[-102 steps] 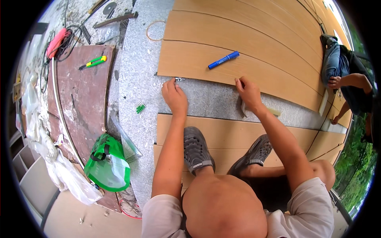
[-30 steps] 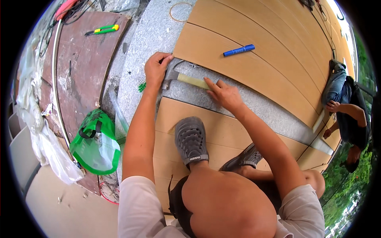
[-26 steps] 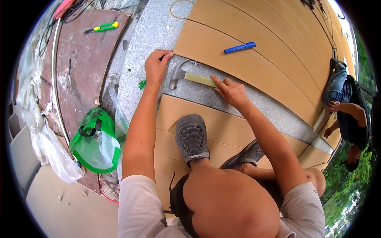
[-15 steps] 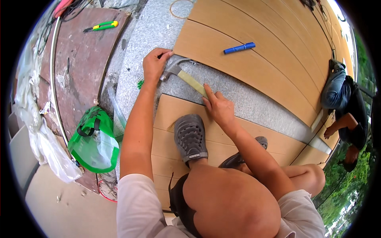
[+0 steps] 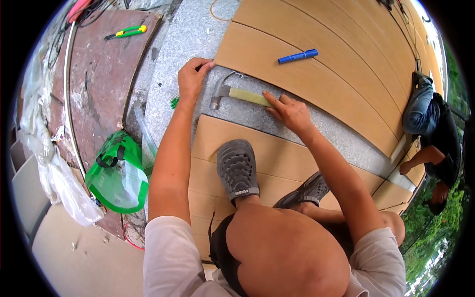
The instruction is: The person aligns decking planks, fastens clips using a hammer, and marks measurements with a marker. Afterwards, the person connects a power drill to a power strip and drills into the floor.
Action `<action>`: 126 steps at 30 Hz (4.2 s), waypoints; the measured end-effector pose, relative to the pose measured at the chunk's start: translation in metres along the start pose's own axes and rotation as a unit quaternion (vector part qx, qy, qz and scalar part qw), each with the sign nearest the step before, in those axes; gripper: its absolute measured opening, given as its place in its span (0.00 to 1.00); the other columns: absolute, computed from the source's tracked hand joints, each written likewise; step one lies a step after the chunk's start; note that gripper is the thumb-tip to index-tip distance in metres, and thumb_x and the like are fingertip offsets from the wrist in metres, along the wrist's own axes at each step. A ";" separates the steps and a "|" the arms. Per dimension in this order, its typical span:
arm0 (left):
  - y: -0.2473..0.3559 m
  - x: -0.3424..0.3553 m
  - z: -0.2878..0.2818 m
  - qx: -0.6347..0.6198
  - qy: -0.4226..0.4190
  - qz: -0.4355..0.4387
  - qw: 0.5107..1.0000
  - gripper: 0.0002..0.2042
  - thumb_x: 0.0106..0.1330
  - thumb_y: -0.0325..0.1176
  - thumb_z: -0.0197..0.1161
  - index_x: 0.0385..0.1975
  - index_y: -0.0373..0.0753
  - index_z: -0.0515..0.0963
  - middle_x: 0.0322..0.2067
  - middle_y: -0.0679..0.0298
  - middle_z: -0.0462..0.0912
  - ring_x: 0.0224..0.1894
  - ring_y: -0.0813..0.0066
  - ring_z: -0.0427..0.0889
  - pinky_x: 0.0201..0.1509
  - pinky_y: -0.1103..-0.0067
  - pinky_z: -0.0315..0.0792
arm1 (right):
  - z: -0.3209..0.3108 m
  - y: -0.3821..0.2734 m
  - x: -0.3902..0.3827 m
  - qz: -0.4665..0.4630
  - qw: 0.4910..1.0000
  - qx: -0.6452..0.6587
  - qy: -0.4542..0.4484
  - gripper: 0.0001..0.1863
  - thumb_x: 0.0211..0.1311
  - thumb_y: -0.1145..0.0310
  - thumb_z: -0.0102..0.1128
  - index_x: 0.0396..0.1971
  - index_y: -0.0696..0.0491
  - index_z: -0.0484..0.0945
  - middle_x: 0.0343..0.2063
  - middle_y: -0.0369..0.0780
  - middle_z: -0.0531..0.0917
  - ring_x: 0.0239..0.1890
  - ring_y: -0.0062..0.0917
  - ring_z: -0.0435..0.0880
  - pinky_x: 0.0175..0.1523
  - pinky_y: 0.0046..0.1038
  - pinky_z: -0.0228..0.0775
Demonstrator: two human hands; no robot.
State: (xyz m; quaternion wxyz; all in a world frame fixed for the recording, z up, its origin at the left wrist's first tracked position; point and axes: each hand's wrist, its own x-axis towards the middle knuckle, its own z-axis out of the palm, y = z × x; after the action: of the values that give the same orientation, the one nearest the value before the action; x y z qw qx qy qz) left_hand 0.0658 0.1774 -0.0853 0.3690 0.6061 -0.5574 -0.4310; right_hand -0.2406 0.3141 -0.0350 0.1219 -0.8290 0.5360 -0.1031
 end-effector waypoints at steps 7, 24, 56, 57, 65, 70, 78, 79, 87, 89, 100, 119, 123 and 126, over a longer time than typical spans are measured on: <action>-0.003 0.001 -0.002 0.001 0.002 -0.011 1.000 0.08 0.62 0.33 0.74 0.37 0.36 0.88 0.34 0.62 0.89 0.36 0.73 0.86 0.43 0.78 0.76 | 0.006 -0.087 -0.012 0.158 0.987 0.008 -0.010 0.28 0.66 0.56 0.66 0.66 0.39 0.75 0.25 0.40 0.77 0.23 0.36 0.82 0.27 0.37 0.74; 0.002 -0.001 0.000 0.019 0.005 -0.002 1.000 0.08 0.63 0.34 0.74 0.37 0.36 0.88 0.34 0.61 0.89 0.36 0.72 0.86 0.43 0.78 0.76 | 0.009 -0.019 0.013 0.053 0.999 -0.002 -0.002 0.25 0.66 0.55 0.67 0.63 0.37 0.78 0.27 0.38 0.76 0.25 0.36 0.80 0.29 0.38 0.74; 0.006 0.000 -0.001 0.020 0.014 0.001 1.000 0.08 0.63 0.34 0.73 0.37 0.38 0.89 0.34 0.62 0.89 0.35 0.73 0.86 0.42 0.78 0.76 | -0.001 -0.062 -0.020 0.152 0.988 0.001 0.034 0.24 0.65 0.55 0.68 0.61 0.40 0.80 0.25 0.38 0.77 0.23 0.34 0.81 0.27 0.35 0.74; 0.007 -0.001 -0.001 0.025 0.014 0.000 1.000 0.08 0.63 0.34 0.73 0.37 0.38 0.89 0.34 0.62 0.89 0.35 0.73 0.86 0.42 0.78 0.76 | -0.003 -0.061 -0.022 0.152 0.988 -0.005 0.032 0.24 0.65 0.55 0.68 0.61 0.40 0.80 0.24 0.38 0.78 0.23 0.34 0.81 0.27 0.34 0.74; 0.005 -0.003 0.001 0.026 -0.001 -0.017 1.000 0.08 0.65 0.33 0.72 0.38 0.36 0.88 0.35 0.64 0.89 0.37 0.79 0.84 0.45 0.81 0.75 | 0.000 -0.084 -0.070 0.208 0.978 -0.002 -0.001 0.25 0.64 0.56 0.69 0.61 0.43 0.80 0.24 0.38 0.77 0.22 0.33 0.81 0.26 0.36 0.73; 0.005 -0.004 -0.002 0.033 0.005 0.005 0.999 0.08 0.65 0.32 0.73 0.38 0.35 0.88 0.34 0.64 0.89 0.38 0.79 0.84 0.45 0.82 0.75 | -0.003 -0.074 -0.099 0.202 0.979 -0.013 0.014 0.24 0.63 0.57 0.70 0.59 0.44 0.80 0.24 0.38 0.77 0.21 0.33 0.80 0.25 0.36 0.72; -0.005 -0.006 -0.008 0.034 0.010 0.011 0.999 0.07 0.64 0.32 0.72 0.37 0.36 0.88 0.34 0.63 0.88 0.36 0.75 0.84 0.43 0.80 0.75 | -0.038 -0.037 -0.117 0.205 0.979 -0.006 -0.014 0.23 0.63 0.57 0.71 0.57 0.44 0.81 0.25 0.38 0.78 0.22 0.35 0.81 0.26 0.36 0.74; -0.007 -0.004 -0.010 0.031 0.021 0.005 0.999 0.07 0.63 0.32 0.72 0.36 0.37 0.88 0.34 0.62 0.88 0.35 0.71 0.85 0.42 0.78 0.75 | -0.044 -0.028 -0.122 0.208 0.978 0.004 -0.024 0.23 0.63 0.57 0.71 0.56 0.45 0.81 0.26 0.39 0.79 0.22 0.36 0.82 0.26 0.37 0.74; -0.015 0.005 0.004 0.005 -0.004 0.021 1.000 0.08 0.66 0.30 0.70 0.36 0.31 0.86 0.31 0.60 0.86 0.34 0.74 0.81 0.43 0.77 0.76 | -0.116 0.033 -0.198 0.382 0.915 0.036 -0.127 0.19 0.65 0.51 0.68 0.47 0.49 0.82 0.31 0.44 0.87 0.33 0.43 0.87 0.37 0.42 0.80; -0.030 0.005 -0.021 0.007 0.004 0.026 1.000 0.08 0.67 0.30 0.69 0.37 0.30 0.86 0.32 0.61 0.86 0.35 0.74 0.81 0.43 0.77 0.76 | -0.129 0.045 -0.210 0.369 0.915 0.040 -0.160 0.21 0.67 0.46 0.64 0.43 0.50 0.80 0.29 0.45 0.87 0.34 0.46 0.86 0.39 0.45 0.79; -0.028 0.003 -0.004 0.028 -0.026 0.030 0.999 0.07 0.70 0.30 0.67 0.40 0.32 0.82 0.35 0.66 0.82 0.37 0.78 0.75 0.45 0.79 0.73 | -0.200 0.086 -0.300 0.482 0.835 -0.012 -0.266 0.25 0.72 0.44 0.55 0.41 0.56 0.76 0.29 0.51 0.85 0.34 0.53 0.85 0.41 0.53 0.75; 0.122 -0.177 -0.046 0.142 -0.381 -0.052 0.912 0.13 0.74 0.35 0.64 0.47 0.30 0.78 0.38 0.61 0.82 0.38 0.67 0.78 0.41 0.70 0.75 | -0.189 0.139 -0.241 0.297 0.851 0.168 -0.398 0.19 0.65 0.54 0.60 0.40 0.55 0.87 0.39 0.52 0.88 0.43 0.47 0.86 0.50 0.45 0.78; 0.172 -0.153 -0.092 0.097 -0.372 -0.207 0.899 0.15 0.73 0.36 0.64 0.51 0.31 0.76 0.38 0.62 0.82 0.38 0.68 0.78 0.41 0.71 0.75 | -0.309 0.140 -0.195 0.374 0.832 0.404 -0.061 0.22 0.71 0.53 0.57 0.41 0.59 0.83 0.32 0.43 0.86 0.39 0.31 0.86 0.46 0.37 0.78; 0.218 -0.141 -0.141 0.025 -0.311 -0.349 0.884 0.17 0.73 0.37 0.65 0.54 0.31 0.76 0.38 0.62 0.82 0.38 0.69 0.78 0.41 0.71 0.75 | -0.388 0.153 -0.187 0.398 0.771 0.495 -0.036 0.21 0.73 0.55 0.57 0.50 0.58 0.80 0.35 0.43 0.87 0.42 0.30 0.87 0.50 0.33 0.78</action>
State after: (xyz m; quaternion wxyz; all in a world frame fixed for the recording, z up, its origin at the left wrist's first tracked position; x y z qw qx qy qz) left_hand 0.1183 0.2895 0.1829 -0.0127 0.6051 -0.4065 -0.6844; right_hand -0.5654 0.3889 0.2775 0.5648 -0.3695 0.6879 -0.2669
